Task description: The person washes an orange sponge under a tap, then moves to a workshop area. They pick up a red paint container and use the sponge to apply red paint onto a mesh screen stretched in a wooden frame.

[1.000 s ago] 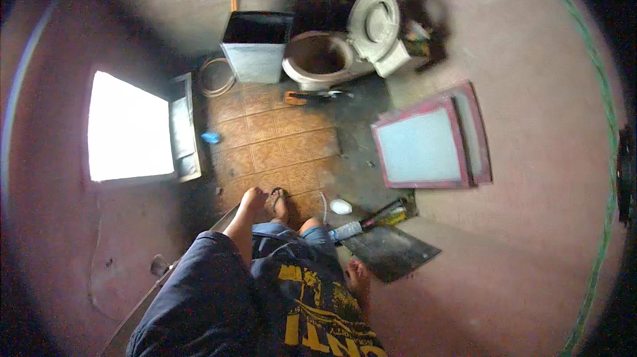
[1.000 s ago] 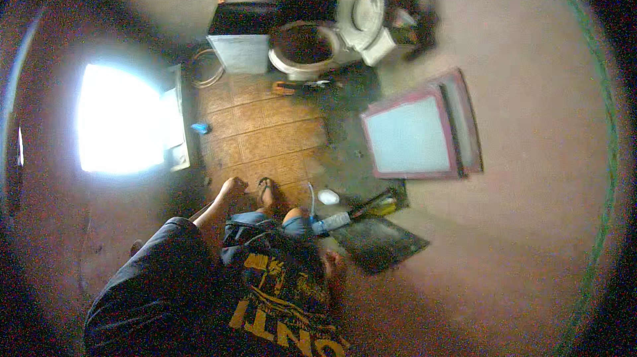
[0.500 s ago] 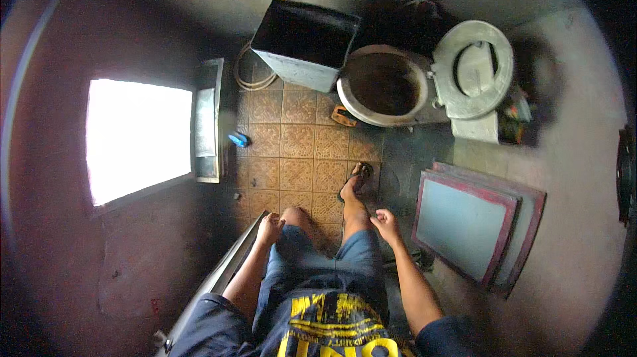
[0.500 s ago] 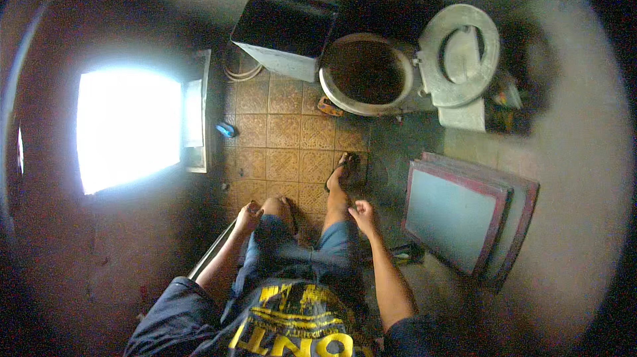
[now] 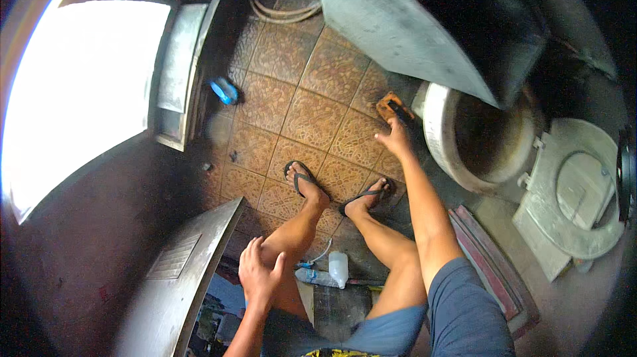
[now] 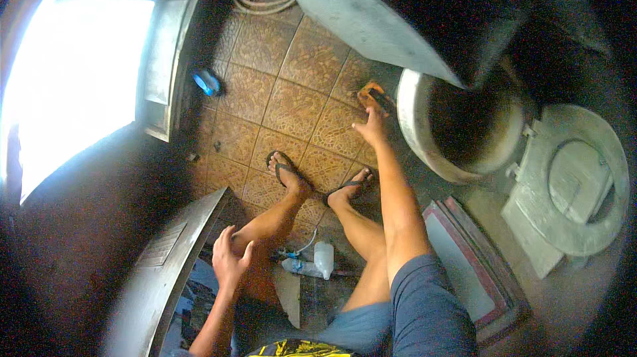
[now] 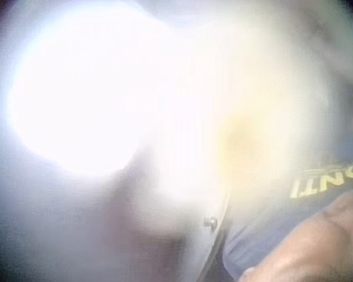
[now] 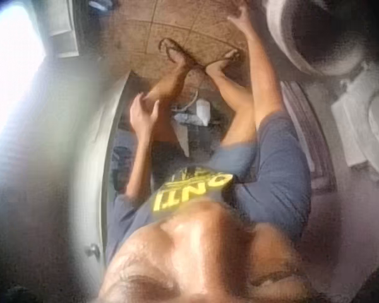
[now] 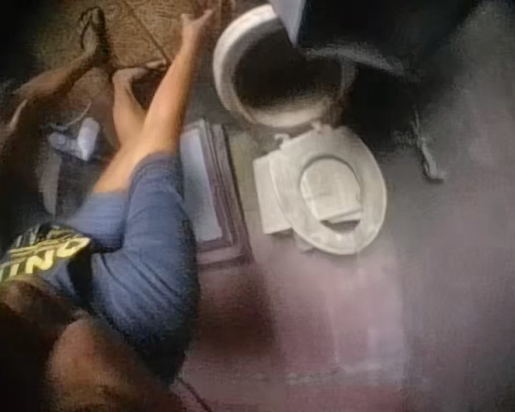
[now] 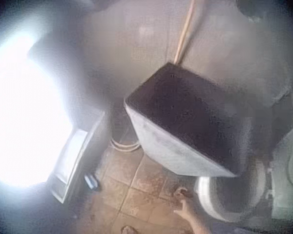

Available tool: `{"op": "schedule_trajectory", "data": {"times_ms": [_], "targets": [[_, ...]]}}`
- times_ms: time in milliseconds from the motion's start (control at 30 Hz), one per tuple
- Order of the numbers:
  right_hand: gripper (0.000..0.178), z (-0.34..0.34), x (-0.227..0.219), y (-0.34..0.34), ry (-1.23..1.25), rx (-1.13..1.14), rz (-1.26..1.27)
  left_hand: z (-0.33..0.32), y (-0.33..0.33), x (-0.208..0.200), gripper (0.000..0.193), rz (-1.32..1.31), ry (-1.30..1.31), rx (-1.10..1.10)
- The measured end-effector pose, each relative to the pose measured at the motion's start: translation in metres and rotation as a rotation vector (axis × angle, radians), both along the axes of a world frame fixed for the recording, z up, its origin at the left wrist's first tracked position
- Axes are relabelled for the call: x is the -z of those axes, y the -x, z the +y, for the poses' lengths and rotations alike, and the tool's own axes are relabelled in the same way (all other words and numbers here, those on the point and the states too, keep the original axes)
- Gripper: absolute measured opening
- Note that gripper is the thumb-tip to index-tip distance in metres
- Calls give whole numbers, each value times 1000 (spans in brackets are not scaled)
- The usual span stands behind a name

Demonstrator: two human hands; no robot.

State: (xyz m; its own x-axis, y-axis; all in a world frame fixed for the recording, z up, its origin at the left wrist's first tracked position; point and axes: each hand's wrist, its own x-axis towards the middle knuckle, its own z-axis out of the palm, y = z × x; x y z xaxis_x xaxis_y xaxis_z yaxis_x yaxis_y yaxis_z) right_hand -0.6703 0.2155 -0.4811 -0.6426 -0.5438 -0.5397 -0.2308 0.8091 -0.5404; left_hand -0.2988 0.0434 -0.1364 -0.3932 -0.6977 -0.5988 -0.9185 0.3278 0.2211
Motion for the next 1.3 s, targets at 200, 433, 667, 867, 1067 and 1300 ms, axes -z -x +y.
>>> {"op": "schedule_trajectory", "data": {"times_ms": [200,433,667,867,1067,1300], "targets": [[90,-64,85,39,-278,45,73,-21,-17,-8,61,-142,-3,-95],[77,-42,123,57,-272,-105,421,-34,-24,2,56,-222,-21,-115],[37,-52,75,44,-219,-363,406,-35,-12,3,53,-187,-7,-51],[20,-78,-2,15,200,-381,311,-21,1,-3,47,-163,-50,-5],[15,-120,-129,-26,336,-545,489,4,-4,-14,56,-184,-148,-39],[14,-182,-300,-59,548,-294,408,13,9,-32,65,173,-364,-404]]}}
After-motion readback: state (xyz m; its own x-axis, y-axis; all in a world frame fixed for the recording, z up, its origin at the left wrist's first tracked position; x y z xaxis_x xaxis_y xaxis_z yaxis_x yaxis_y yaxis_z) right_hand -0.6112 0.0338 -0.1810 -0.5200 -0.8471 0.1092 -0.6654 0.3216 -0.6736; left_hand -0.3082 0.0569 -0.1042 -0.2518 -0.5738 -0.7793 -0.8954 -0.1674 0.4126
